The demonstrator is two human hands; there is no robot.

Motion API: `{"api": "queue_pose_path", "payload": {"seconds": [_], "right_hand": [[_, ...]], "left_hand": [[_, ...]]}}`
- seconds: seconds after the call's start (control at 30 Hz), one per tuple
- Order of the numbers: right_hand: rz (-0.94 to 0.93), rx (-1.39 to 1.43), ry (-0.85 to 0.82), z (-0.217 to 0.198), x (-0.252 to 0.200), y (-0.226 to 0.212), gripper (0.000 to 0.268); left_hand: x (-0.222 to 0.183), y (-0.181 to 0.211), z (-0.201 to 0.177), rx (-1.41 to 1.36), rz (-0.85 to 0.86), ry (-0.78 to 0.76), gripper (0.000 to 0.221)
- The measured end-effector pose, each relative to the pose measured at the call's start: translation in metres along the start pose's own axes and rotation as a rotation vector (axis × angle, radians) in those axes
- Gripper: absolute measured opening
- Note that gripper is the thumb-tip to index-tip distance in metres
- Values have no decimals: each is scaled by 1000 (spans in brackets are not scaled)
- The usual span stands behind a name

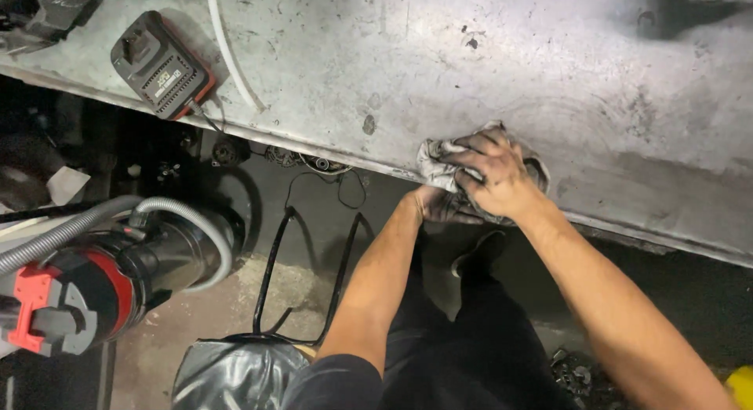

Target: Cleaning a metal workbench covered in oil and various car parts using a rag.

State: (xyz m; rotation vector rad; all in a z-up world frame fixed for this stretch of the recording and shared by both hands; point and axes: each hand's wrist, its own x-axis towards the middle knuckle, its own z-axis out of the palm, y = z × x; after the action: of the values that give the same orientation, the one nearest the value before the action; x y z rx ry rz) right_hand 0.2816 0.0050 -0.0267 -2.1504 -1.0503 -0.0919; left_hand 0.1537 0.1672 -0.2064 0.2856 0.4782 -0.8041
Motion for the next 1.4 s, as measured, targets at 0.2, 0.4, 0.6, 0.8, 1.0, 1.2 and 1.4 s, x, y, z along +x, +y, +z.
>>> {"api": "queue_pose_path", "payload": {"seconds": [0.2, 0.4, 0.6, 0.8, 1.0, 1.2, 1.4], "right_hand": [[48, 2, -46, 0, -28, -27, 26], [42, 2, 21, -1, -39, -42, 24], [160, 228, 111, 2, -78, -38, 28], [980, 45, 423, -115, -179, 7, 45], [759, -361, 684, -168, -310, 147, 35], [763, -704, 480, -107, -193, 106, 40], [605, -716, 461, -57, -93, 58, 36]], "left_hand": [[-1, 6, 13, 2, -20, -45, 64], [5, 12, 20, 18, -48, -90, 66], [12, 23, 33, 39, -80, -128, 68], [25, 14, 38, 38, -155, -145, 70], [31, 13, 37, -80, -154, -51, 73], [27, 29, 19, -99, -108, 15, 58], [29, 47, 2, -200, -242, 83, 72]]}}
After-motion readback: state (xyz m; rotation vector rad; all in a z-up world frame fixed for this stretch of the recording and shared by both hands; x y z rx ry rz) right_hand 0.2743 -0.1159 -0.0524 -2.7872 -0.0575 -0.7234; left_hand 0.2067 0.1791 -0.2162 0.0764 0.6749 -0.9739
